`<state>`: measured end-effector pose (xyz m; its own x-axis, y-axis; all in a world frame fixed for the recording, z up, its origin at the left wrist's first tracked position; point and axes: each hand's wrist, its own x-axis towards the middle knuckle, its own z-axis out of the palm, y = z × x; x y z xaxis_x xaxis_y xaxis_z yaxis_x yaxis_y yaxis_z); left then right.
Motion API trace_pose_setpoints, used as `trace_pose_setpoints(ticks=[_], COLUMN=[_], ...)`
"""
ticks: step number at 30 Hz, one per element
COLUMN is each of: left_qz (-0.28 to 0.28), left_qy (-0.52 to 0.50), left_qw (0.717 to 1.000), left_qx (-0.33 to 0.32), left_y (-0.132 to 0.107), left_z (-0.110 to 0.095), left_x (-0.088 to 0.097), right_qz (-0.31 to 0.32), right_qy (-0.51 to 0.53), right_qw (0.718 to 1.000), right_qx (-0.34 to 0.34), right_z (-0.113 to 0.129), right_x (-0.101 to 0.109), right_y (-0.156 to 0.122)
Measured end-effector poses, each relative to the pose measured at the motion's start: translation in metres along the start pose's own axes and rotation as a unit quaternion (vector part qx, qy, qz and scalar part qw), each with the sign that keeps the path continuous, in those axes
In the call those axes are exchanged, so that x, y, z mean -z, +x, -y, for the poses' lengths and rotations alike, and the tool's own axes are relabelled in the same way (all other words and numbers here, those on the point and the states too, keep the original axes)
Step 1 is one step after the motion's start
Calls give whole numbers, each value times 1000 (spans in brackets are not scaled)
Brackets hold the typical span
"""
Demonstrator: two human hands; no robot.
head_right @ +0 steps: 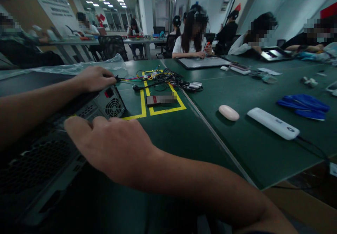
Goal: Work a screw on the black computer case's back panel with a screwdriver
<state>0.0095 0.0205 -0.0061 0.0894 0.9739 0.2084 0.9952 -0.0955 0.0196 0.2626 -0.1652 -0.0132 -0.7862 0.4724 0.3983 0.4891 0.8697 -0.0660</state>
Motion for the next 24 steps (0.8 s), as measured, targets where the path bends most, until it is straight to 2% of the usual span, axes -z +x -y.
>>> trace_pose_setpoints(ticks=[8, 16, 24], left_qz=[-1, 19, 15], left_qy=[-11, 1, 14], left_qw=[1000, 1000, 1000], left_qx=[14, 8, 0], left_y=[-2, -2, -4], left_z=[-2, -1, -6], left_x=[1, 3, 6], right_qz=[19, -22, -50], right_qy=[-10, -23, -17], right_qw=[1000, 999, 998], right_qx=[16, 24, -25], right_z=[-2, 1, 4], right_x=[4, 4, -12], right_y=[3, 1, 1])
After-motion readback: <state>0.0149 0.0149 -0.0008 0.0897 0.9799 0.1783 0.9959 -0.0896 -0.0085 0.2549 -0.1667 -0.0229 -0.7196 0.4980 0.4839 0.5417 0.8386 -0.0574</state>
